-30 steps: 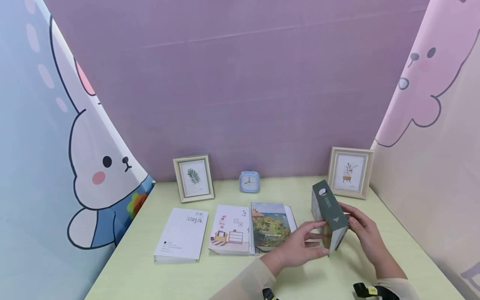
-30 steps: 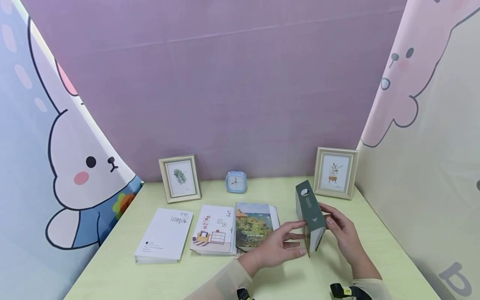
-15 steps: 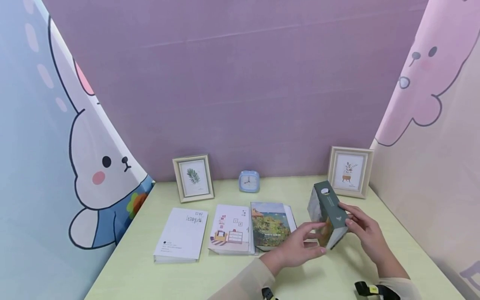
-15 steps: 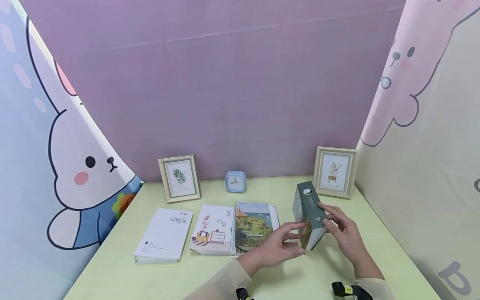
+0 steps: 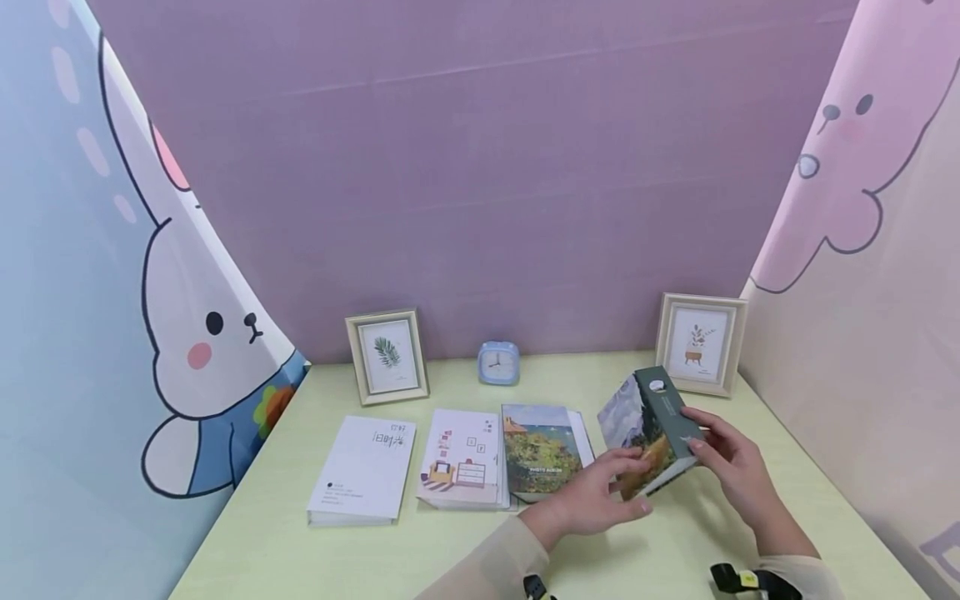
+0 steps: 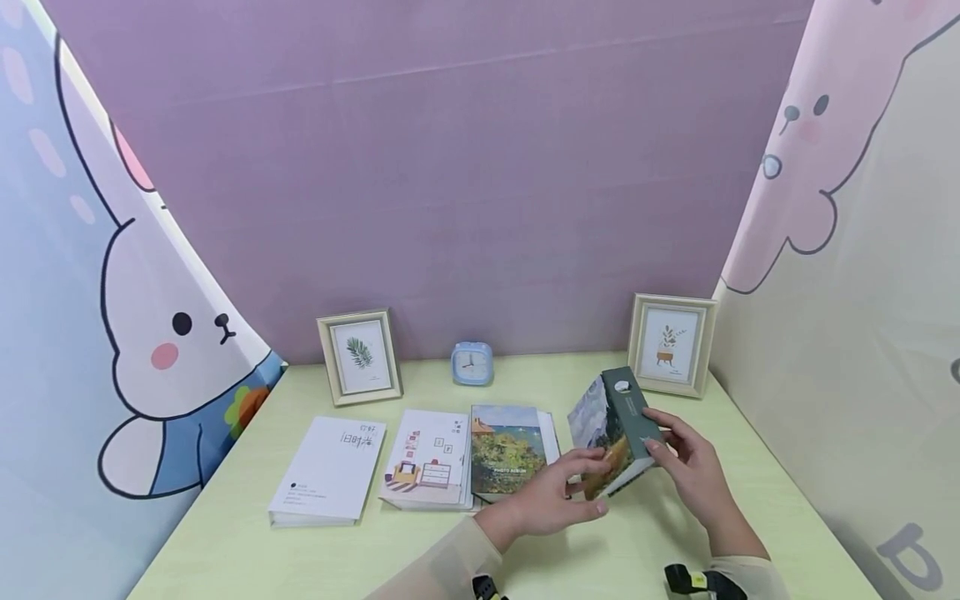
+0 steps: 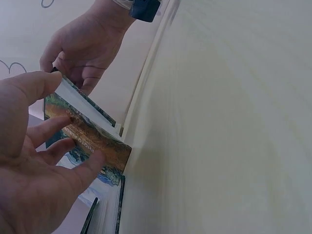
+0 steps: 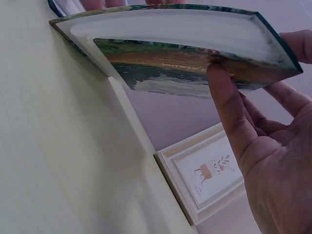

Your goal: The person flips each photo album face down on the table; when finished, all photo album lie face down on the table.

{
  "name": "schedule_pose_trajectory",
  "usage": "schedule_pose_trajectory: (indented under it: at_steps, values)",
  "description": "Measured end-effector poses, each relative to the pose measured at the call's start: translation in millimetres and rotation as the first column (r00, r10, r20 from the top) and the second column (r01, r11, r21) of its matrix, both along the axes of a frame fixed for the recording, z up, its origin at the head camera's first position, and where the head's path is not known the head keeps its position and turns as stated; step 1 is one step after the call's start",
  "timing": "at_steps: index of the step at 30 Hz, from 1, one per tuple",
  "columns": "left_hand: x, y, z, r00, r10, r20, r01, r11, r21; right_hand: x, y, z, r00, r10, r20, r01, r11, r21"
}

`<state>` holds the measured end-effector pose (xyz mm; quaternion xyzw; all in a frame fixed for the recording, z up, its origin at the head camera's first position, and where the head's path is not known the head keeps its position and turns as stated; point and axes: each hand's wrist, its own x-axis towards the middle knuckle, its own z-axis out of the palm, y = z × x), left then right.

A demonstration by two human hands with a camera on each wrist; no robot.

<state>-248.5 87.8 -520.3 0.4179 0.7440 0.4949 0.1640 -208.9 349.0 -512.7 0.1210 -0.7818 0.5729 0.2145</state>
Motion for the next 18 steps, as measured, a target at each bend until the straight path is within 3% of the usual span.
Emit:
schedule_pose_trajectory:
  at_steps: [8,18]
  values:
    - [1.0,0.0,0.5,0.999,0.011,-0.046,-0.015,0.996,-0.091,1.8,-1.3,1.3,0.997,-0.070,0.023,0.068,0.996,0.057]
    - [0.5,1.8,-3.5,0.998,0.013,-0.055,-0.019,0.993,-0.118,1.4,1.6,0.0,0.990,-0.125,0.062,0.119,0.988,0.097]
